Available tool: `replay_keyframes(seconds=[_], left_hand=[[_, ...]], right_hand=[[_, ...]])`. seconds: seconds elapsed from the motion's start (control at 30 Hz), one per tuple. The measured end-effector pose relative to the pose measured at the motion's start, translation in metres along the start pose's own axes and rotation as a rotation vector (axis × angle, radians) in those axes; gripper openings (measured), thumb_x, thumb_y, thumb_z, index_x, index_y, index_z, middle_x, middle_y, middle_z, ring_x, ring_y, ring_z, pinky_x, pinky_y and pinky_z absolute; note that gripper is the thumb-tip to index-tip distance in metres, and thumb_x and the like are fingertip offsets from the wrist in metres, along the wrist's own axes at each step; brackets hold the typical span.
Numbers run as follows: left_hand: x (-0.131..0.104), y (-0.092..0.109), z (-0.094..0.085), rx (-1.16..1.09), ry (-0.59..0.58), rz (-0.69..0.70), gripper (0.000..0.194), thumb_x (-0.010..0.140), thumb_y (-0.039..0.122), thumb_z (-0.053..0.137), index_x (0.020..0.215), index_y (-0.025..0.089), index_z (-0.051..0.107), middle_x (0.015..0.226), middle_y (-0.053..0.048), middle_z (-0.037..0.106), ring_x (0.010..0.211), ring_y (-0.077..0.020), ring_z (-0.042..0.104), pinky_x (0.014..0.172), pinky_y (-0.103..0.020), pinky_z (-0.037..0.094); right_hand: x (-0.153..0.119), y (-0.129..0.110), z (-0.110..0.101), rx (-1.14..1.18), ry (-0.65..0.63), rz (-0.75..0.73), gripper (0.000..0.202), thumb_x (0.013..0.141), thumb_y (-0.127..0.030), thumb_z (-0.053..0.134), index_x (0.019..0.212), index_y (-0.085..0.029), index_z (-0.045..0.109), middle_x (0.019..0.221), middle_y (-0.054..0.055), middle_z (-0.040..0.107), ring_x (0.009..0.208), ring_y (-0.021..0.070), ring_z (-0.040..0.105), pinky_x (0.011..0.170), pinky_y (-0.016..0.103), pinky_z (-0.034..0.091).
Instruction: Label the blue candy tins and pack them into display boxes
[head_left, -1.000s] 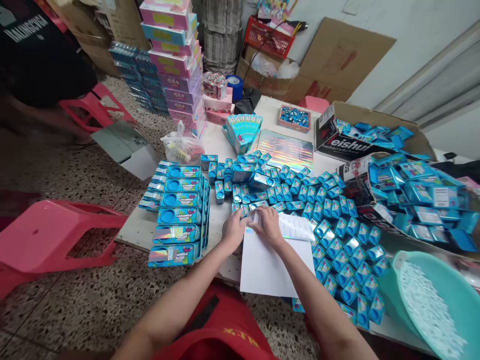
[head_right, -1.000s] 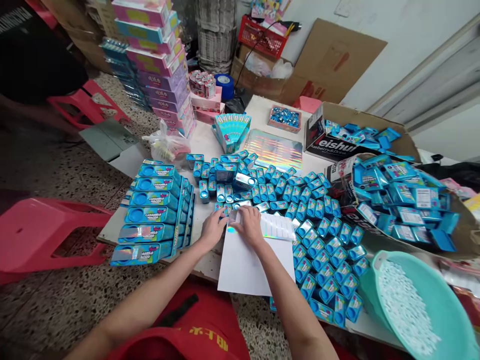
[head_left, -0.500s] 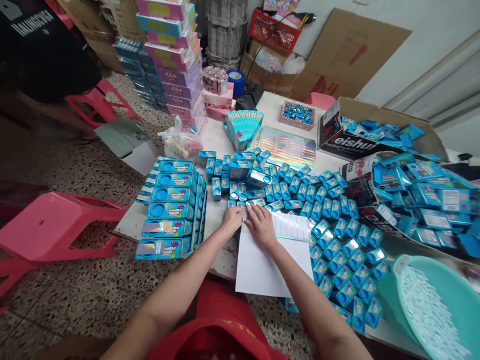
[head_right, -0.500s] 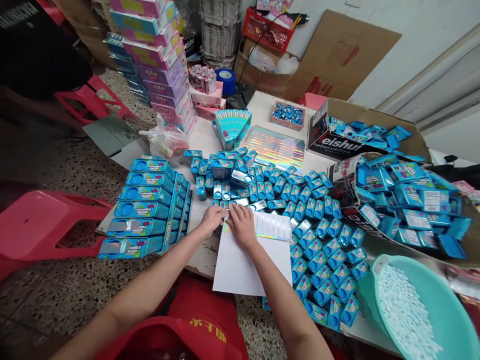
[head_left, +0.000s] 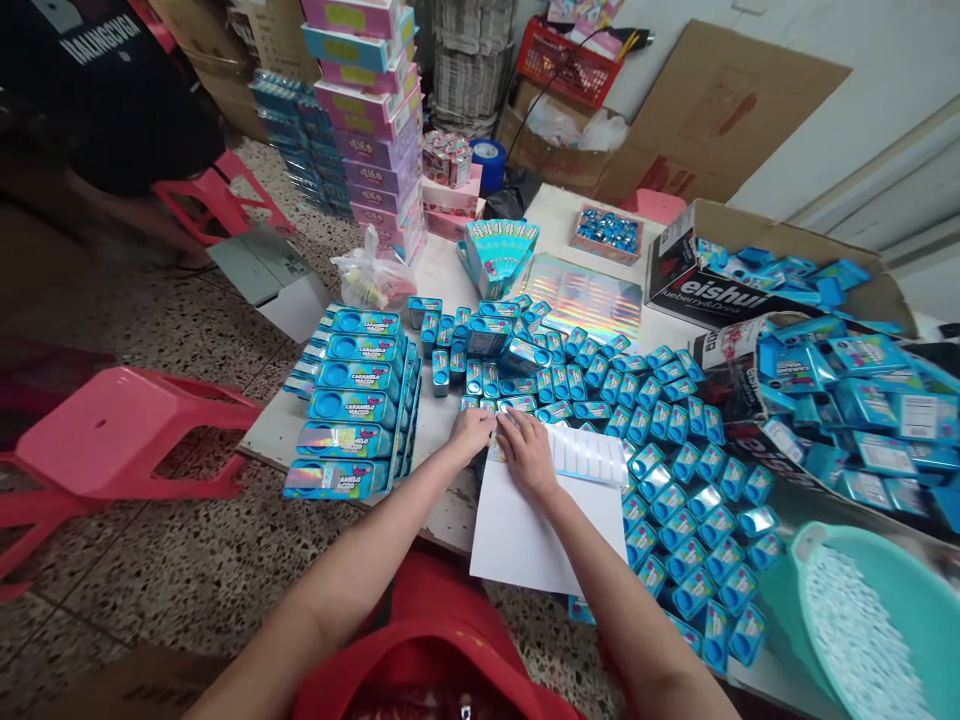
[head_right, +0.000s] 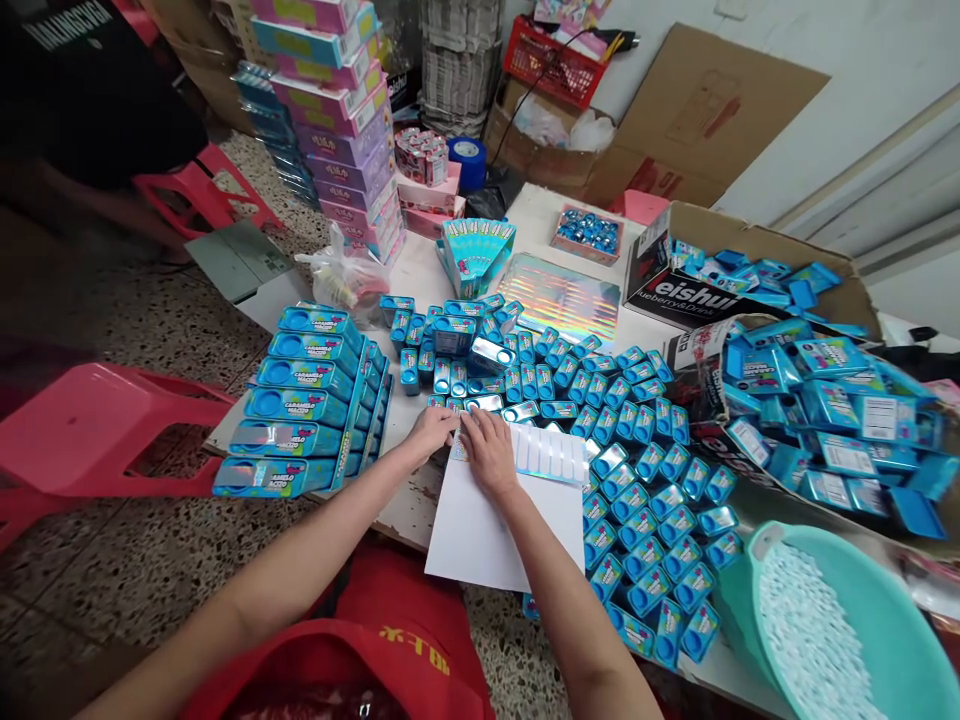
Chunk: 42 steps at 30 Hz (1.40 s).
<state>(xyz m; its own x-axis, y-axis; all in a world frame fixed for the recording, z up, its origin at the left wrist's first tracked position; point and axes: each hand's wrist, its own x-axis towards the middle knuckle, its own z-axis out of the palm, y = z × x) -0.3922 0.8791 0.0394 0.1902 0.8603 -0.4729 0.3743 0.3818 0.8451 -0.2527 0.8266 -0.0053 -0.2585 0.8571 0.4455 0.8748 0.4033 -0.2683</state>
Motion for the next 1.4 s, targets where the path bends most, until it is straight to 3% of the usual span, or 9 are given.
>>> replay_keyframes(seconds=[0.33, 0.53, 0.67, 0.77, 0.9, 1.0, 1.2, 1.3, 1.4], left_hand=[[0.004, 0.002, 0.002, 0.149, 0.044, 0.004, 0.028, 0.078, 0.015, 0.044, 0.050, 0.019, 0.047, 0.041, 0.005, 0.041, 0.047, -0.0123, 0.051, 0.050, -0.022, 0.031], [0.004, 0.008, 0.004, 0.257, 0.120, 0.018, 0.024, 0.080, 0.012, 0.046, 0.063, 0.017, 0.062, 0.065, -0.005, 0.062, 0.077, -0.0202, 0.061, 0.065, -0.026, 0.040], [-0.023, 0.023, 0.002, 0.180, 0.174, 0.164, 0.030, 0.088, 0.022, 0.041, 0.108, 0.017, 0.064, 0.112, -0.012, 0.063, 0.108, -0.0236, 0.056, 0.085, -0.030, 0.041], [-0.056, 0.039, 0.002, -0.220, 0.004, 0.365, 0.041, 0.093, 0.035, 0.034, 0.128, 0.019, 0.049, 0.128, -0.012, 0.054, 0.113, -0.0211, 0.054, 0.084, -0.029, 0.045], [-0.098, 0.058, -0.003, -0.460, -0.206, 0.338, 0.025, 0.082, 0.033, 0.055, 0.100, 0.016, 0.058, 0.086, -0.005, 0.064, 0.078, -0.0156, 0.061, 0.065, -0.024, 0.047], [-0.126, 0.067, -0.025, -0.359, -0.107, 0.336, 0.009, 0.080, 0.025, 0.056, 0.076, 0.017, 0.057, 0.064, 0.002, 0.056, 0.061, -0.0111, 0.054, 0.060, -0.022, 0.043], [-0.181, 0.065, -0.109, -0.187, 0.214, 0.468, 0.008, 0.084, 0.024, 0.055, 0.087, 0.022, 0.062, 0.077, 0.002, 0.064, 0.070, -0.0104, 0.058, 0.065, -0.021, 0.046], [-0.187, 0.058, -0.151, -0.192, 0.429, 0.442, 0.011, 0.080, 0.027, 0.062, 0.090, 0.022, 0.062, 0.076, 0.002, 0.065, 0.068, -0.0102, 0.059, 0.065, -0.021, 0.048], [-0.179, 0.049, -0.185, -0.335, 0.438, 0.326, 0.016, 0.075, 0.030, 0.064, 0.087, 0.019, 0.062, 0.065, 0.003, 0.061, 0.055, -0.0094, 0.055, 0.052, -0.020, 0.045]], right_hand=[[0.024, -0.004, -0.027, 0.075, 0.021, 0.056, 0.017, 0.093, -0.025, 0.048, 0.082, -0.021, 0.060, 0.082, 0.007, 0.065, 0.080, 0.0205, 0.056, 0.074, 0.035, 0.043], [0.037, -0.028, -0.120, 0.191, -0.029, 0.154, 0.013, 0.092, -0.026, 0.051, 0.083, -0.022, 0.059, 0.079, 0.005, 0.064, 0.077, 0.0189, 0.058, 0.070, 0.033, 0.044], [0.047, -0.042, -0.172, 0.280, 0.017, 0.318, 0.011, 0.089, -0.030, 0.056, 0.081, -0.022, 0.057, 0.075, 0.001, 0.062, 0.071, 0.0159, 0.059, 0.066, 0.030, 0.046], [0.051, -0.050, -0.188, 0.329, 0.018, 0.412, 0.014, 0.086, -0.033, 0.058, 0.078, -0.022, 0.058, 0.072, 0.000, 0.062, 0.069, 0.0152, 0.059, 0.066, 0.029, 0.046], [0.050, -0.064, -0.190, 0.454, -0.007, 0.496, 0.018, 0.084, -0.037, 0.061, 0.077, -0.021, 0.060, 0.072, 0.000, 0.064, 0.067, 0.0150, 0.060, 0.065, 0.028, 0.047], [0.049, -0.081, -0.185, 0.544, 0.043, 0.568, 0.019, 0.081, -0.039, 0.065, 0.079, -0.021, 0.061, 0.073, 0.001, 0.064, 0.067, 0.0157, 0.060, 0.063, 0.029, 0.047], [0.074, -0.140, -0.169, 0.762, 0.035, 0.563, 0.017, 0.078, -0.037, 0.069, 0.078, -0.022, 0.063, 0.072, 0.002, 0.066, 0.065, 0.0161, 0.061, 0.062, 0.029, 0.049], [0.097, -0.173, -0.152, 0.861, -0.004, 0.549, 0.018, 0.078, -0.038, 0.069, 0.078, -0.021, 0.065, 0.073, 0.002, 0.067, 0.065, 0.0156, 0.061, 0.062, 0.029, 0.049], [0.118, -0.195, -0.133, 0.953, -0.031, 0.544, 0.019, 0.078, -0.038, 0.068, 0.078, -0.019, 0.065, 0.071, 0.001, 0.067, 0.063, 0.0135, 0.059, 0.059, 0.026, 0.048]])
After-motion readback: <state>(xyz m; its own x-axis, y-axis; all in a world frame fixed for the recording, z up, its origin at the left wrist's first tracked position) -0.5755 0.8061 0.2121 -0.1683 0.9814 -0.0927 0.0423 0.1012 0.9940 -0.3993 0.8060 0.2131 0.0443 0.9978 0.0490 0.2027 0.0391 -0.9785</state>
